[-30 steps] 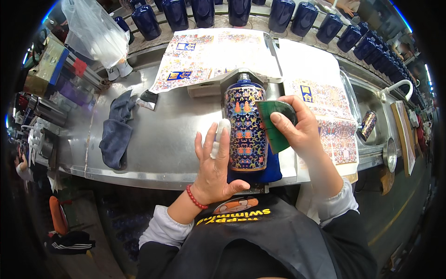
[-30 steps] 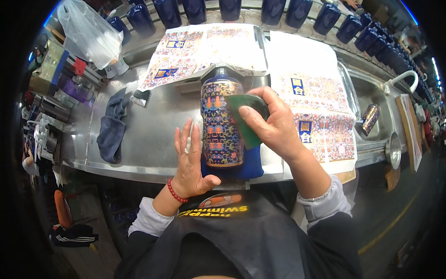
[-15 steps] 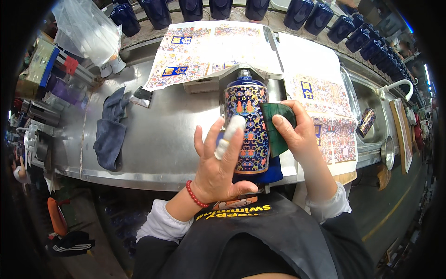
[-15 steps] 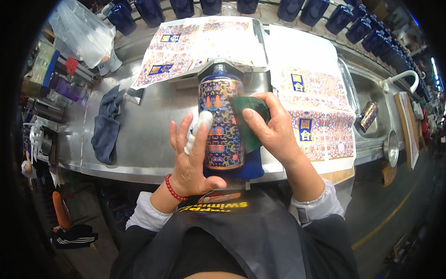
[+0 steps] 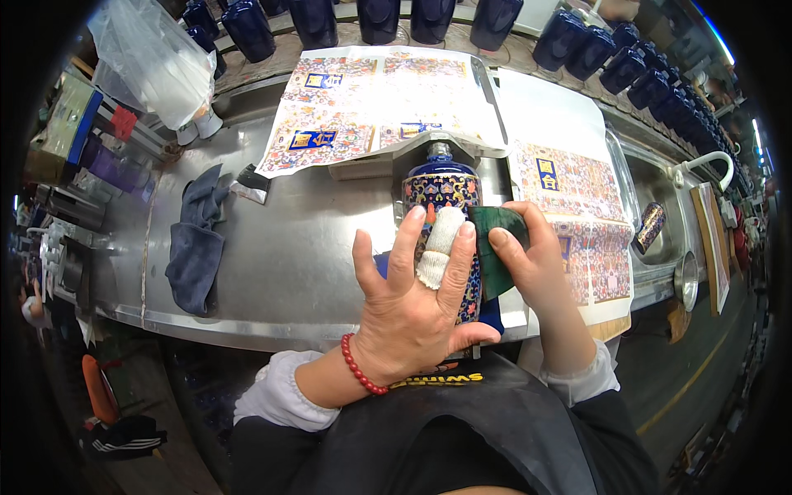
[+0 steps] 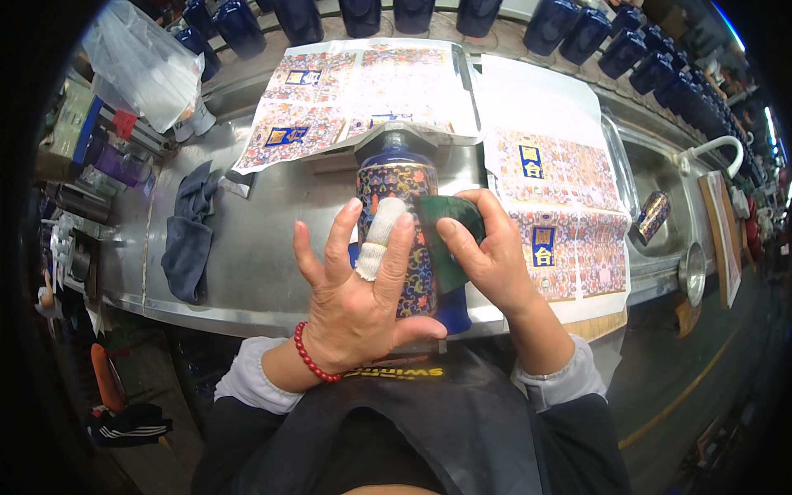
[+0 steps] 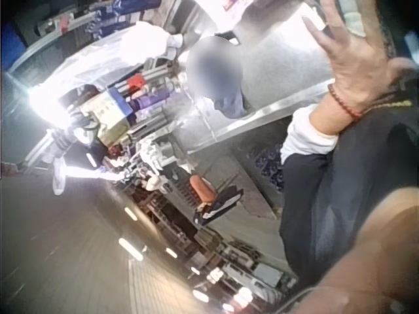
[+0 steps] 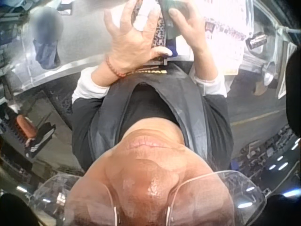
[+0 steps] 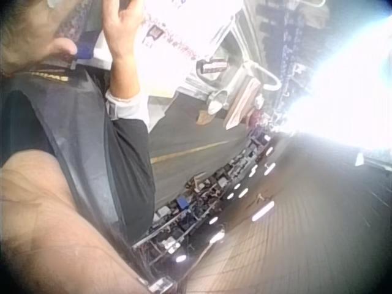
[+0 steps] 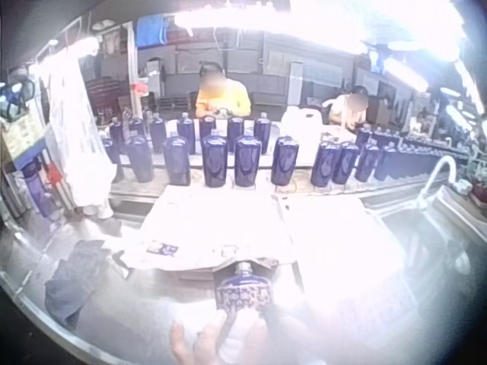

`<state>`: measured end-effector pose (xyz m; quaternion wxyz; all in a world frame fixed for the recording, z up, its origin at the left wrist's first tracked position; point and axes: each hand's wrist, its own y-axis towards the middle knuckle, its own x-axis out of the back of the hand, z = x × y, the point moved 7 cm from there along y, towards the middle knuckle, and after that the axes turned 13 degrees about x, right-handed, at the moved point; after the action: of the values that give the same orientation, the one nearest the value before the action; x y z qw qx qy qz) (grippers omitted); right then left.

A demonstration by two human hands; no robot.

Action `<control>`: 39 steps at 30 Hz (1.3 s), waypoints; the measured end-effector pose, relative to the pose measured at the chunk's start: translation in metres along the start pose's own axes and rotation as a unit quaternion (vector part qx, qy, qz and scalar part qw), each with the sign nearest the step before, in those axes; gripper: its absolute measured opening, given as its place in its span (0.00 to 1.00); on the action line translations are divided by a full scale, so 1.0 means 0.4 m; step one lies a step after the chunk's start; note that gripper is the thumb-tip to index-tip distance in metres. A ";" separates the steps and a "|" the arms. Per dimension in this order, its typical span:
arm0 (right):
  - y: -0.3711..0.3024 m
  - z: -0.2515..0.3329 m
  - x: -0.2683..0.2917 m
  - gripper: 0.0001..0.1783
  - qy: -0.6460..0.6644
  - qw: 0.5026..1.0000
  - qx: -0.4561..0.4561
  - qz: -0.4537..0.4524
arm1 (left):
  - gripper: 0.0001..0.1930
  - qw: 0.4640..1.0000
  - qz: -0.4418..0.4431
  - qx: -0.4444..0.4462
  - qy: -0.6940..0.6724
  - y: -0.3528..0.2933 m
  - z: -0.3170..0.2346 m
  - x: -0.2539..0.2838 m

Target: The person applies a decorative sticker to a blue ceramic bottle using a green squeegee tool. They smooth the sticker onto the bottle's surface, rotate the bottle to cover different areas, and press the edges to ensure adhesion.

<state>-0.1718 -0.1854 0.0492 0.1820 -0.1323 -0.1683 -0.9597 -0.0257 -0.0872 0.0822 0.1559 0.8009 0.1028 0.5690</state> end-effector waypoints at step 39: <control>-0.007 -0.014 -0.004 0.15 0.065 0.998 -0.014 -0.020 | 0.50 0.996 -0.004 0.087 -0.019 0.077 0.032 -0.020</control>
<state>-0.1727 -0.1847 0.0428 0.1716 -0.0688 -0.1455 -0.9719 -0.0165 -0.1202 0.0824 0.0901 0.8214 0.1520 0.5422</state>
